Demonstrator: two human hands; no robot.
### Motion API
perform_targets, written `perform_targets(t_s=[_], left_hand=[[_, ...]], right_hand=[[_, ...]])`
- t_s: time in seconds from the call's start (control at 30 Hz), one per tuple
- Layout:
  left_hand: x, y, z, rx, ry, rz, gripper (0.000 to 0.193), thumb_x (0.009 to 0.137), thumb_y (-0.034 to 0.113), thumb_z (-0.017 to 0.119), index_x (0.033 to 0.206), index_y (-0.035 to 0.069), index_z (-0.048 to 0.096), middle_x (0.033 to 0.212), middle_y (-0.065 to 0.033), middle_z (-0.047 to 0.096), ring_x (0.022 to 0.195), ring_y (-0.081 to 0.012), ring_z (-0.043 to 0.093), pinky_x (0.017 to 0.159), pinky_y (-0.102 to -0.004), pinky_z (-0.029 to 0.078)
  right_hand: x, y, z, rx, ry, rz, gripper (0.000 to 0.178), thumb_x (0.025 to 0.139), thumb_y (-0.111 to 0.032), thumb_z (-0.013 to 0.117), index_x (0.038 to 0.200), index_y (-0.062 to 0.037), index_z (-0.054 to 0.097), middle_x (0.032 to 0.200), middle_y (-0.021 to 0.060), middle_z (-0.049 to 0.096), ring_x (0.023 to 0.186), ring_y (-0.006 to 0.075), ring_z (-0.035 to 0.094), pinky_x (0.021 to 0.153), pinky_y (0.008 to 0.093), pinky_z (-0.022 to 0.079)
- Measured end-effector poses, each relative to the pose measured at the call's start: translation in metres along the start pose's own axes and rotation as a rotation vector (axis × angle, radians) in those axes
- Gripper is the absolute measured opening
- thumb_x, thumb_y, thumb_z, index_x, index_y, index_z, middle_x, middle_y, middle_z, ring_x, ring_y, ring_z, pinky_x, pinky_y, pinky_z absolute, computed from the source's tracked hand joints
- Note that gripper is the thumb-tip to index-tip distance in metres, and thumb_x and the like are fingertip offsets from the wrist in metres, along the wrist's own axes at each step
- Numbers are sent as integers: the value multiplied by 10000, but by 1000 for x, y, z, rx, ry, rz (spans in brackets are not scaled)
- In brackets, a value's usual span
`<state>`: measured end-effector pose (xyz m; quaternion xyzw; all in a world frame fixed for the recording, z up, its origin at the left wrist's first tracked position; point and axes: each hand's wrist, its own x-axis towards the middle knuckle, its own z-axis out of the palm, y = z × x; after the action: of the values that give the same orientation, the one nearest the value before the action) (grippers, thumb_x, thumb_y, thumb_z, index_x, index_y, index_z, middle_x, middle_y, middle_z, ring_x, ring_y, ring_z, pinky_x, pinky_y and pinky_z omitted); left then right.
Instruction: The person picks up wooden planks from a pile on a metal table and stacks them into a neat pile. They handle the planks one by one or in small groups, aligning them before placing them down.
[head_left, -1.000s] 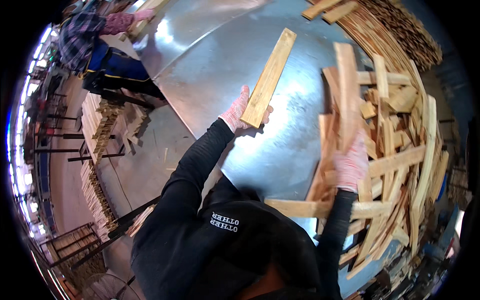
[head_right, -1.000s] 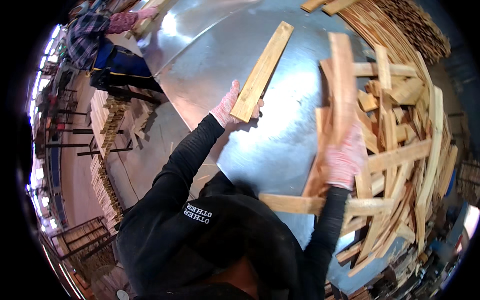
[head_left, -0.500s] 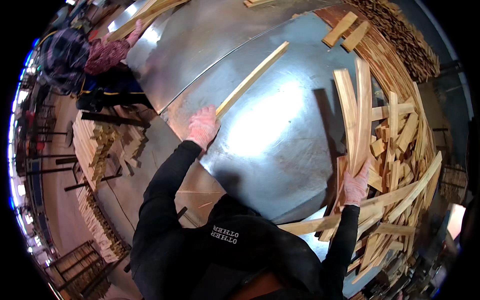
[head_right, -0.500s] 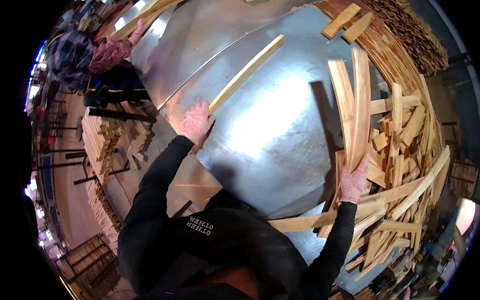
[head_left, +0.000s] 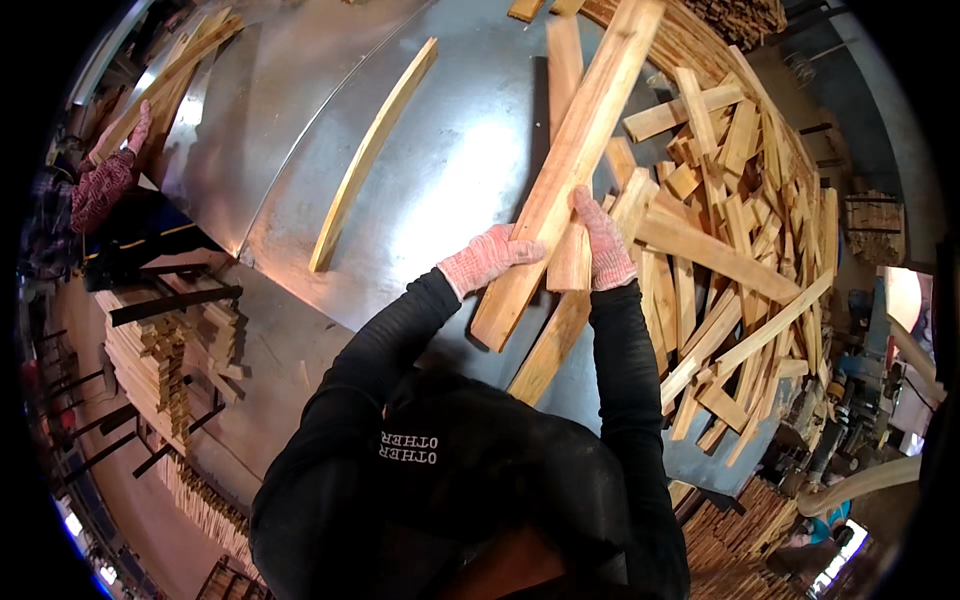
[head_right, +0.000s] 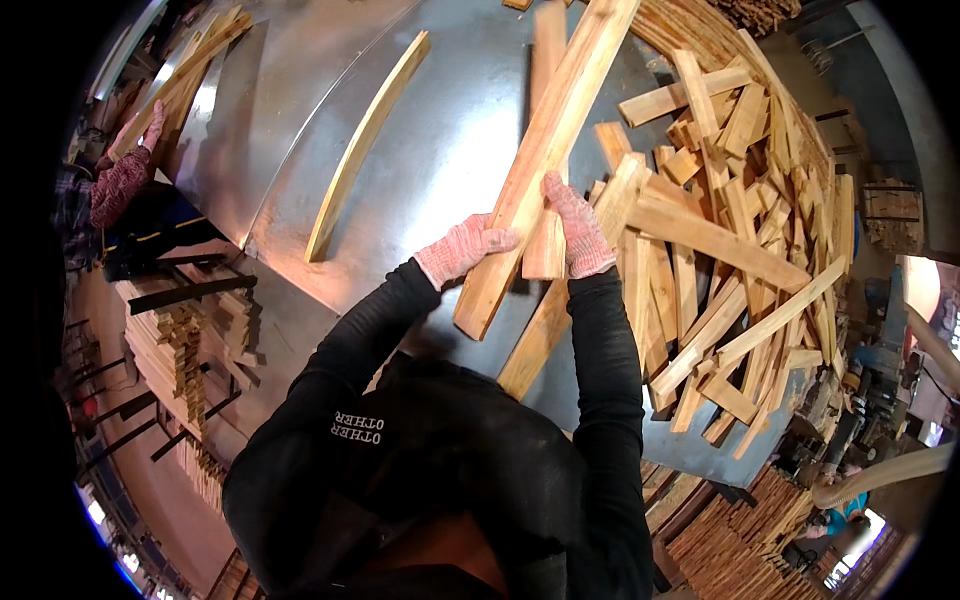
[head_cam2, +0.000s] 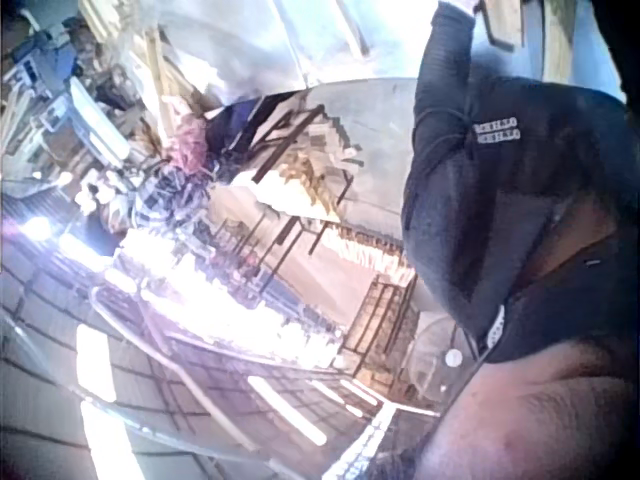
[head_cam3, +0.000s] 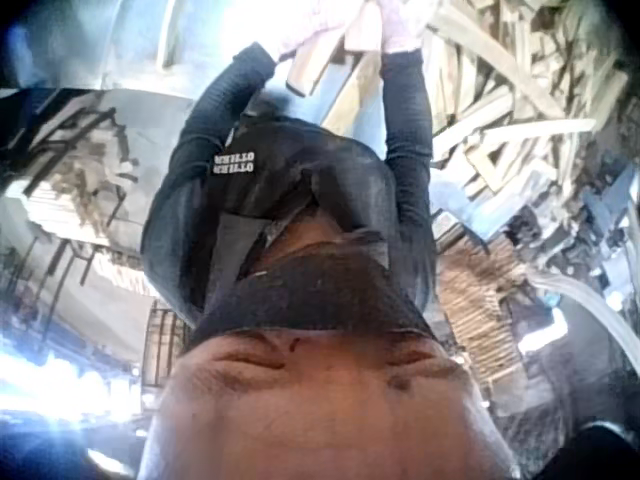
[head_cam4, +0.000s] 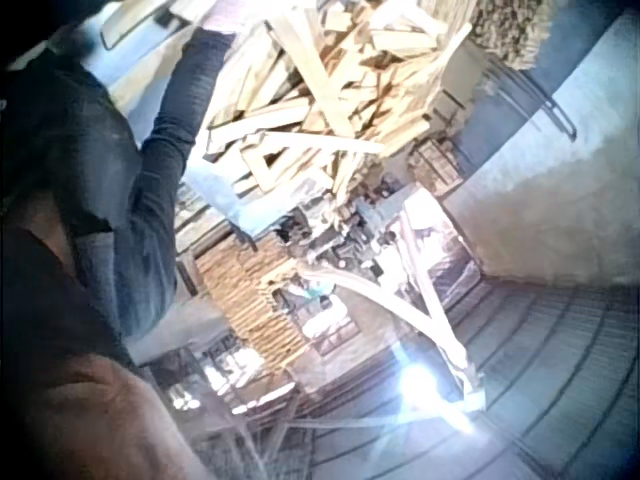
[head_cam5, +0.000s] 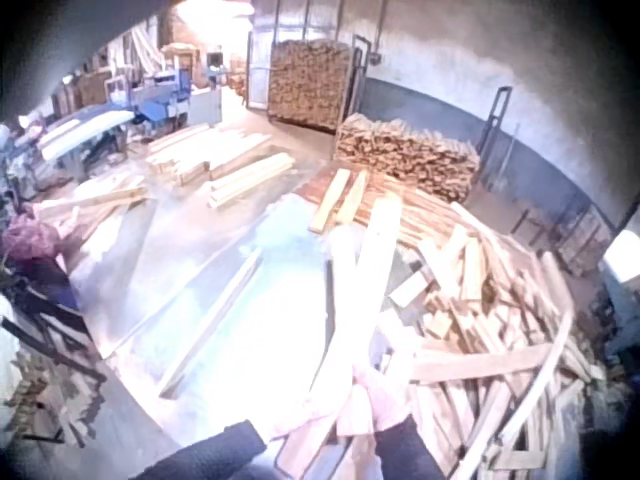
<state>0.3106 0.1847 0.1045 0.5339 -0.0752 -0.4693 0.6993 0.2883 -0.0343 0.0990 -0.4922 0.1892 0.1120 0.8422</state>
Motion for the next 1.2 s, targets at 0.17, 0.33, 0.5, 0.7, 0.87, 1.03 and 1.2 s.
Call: perform_targets(t_s=[0.17,0.33,0.5,0.7,0.87,1.03,1.2], left_hand=[[-13,-66,-30,287,409,-202,529,897,436,696,1187,-4,667,972,-111,712,892,-180,664,842,-314,524],[-11,-87,-28,473,501,-161,615,929,513,607,1260,-5,632,1079,-155,699,999,-218,638,929,-342,481],[3,-99,-32,268,439,-144,562,890,377,695,1251,-48,624,1110,-127,695,983,-198,645,915,-338,500],[38,-55,-29,464,485,-212,644,872,471,688,1254,-42,620,1116,-186,693,1011,-246,655,916,-372,506],[36,-43,-28,837,583,-98,647,847,518,683,1165,-44,657,1064,-228,691,1006,-339,662,924,-410,497],[36,-64,-35,634,496,27,580,874,428,695,1212,-39,635,1187,-226,668,1093,-302,645,953,-361,491],[-3,-83,-52,99,358,285,490,959,415,634,1191,-17,640,1148,-149,683,1066,-198,645,944,-319,516]], right_hand=[[-50,24,-11,254,43,146,524,928,-293,708,1252,60,496,1037,141,650,843,273,688,756,379,607],[-89,56,35,-1216,223,240,722,933,-556,593,1435,-57,454,1227,249,628,1130,378,632,970,471,499],[-122,81,23,-1553,631,-290,1042,822,-561,710,1520,50,234,1455,329,410,1383,403,402,1142,466,333],[-98,113,-54,-818,490,75,673,832,-399,737,1310,32,539,1202,232,661,1115,363,638,974,401,473],[-28,32,-7,-1170,536,-21,541,888,-453,575,1181,-1,622,1106,272,677,1082,432,631,943,461,485],[8,50,2,-1325,460,-188,498,917,-430,540,1174,-11,621,1176,264,650,1122,448,595,961,476,473],[-6,40,-27,-1489,747,-158,570,907,-397,632,1266,43,575,1184,290,635,1095,429,622,946,460,503]])
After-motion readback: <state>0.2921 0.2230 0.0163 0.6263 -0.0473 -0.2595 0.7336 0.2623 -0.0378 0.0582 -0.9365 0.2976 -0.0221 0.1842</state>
